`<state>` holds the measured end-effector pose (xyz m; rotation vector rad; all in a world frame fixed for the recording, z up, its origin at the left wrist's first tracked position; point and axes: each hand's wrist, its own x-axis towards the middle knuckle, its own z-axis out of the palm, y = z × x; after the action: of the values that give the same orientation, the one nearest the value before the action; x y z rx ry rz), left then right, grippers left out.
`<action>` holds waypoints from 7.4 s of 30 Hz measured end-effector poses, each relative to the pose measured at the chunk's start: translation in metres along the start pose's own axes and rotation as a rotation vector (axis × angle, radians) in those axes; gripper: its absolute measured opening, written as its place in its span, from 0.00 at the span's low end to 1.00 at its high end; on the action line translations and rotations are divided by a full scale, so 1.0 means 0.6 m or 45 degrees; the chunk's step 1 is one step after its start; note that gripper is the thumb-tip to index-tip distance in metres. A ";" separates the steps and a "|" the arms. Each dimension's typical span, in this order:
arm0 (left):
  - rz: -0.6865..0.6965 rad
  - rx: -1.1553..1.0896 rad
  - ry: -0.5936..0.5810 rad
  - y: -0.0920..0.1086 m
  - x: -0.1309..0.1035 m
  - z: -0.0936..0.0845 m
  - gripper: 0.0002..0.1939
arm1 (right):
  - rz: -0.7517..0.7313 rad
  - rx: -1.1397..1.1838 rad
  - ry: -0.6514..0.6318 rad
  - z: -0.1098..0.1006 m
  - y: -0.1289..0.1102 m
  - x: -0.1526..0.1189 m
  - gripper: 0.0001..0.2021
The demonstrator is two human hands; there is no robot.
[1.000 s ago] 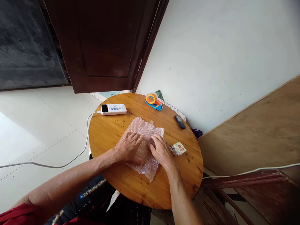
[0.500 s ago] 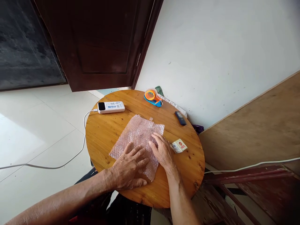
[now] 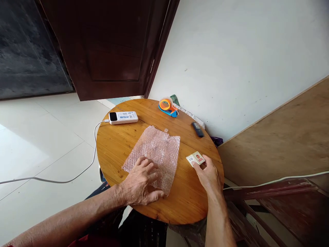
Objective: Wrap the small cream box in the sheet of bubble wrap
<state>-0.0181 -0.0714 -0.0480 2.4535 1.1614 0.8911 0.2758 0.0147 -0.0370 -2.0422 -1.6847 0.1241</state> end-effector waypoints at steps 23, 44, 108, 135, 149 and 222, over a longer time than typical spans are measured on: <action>-0.037 0.018 -0.040 -0.003 0.002 0.007 0.09 | -0.516 0.677 -0.494 0.080 -0.144 -0.058 0.24; -0.109 0.055 0.019 -0.017 -0.042 -0.062 0.14 | -0.582 0.777 -0.561 0.068 -0.143 -0.061 0.28; -0.448 -0.339 -0.344 -0.087 0.142 -0.054 0.06 | -0.262 0.681 -0.270 0.055 -0.130 -0.052 0.06; -1.016 -0.191 0.047 -0.099 0.014 -0.115 0.25 | -1.171 -0.144 -0.379 -0.005 -0.224 -0.088 0.12; -1.033 -0.138 -0.101 -0.105 0.065 -0.086 0.06 | -1.260 -0.261 -0.417 -0.010 -0.229 -0.072 0.13; -0.534 -0.677 0.065 -0.064 0.087 -0.001 0.31 | -0.385 0.723 -0.572 0.015 -0.197 -0.106 0.26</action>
<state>-0.0160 -0.0070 -0.0450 1.6985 1.2028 0.9775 0.1512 -0.0280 -0.0100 -1.3854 -1.9095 0.9016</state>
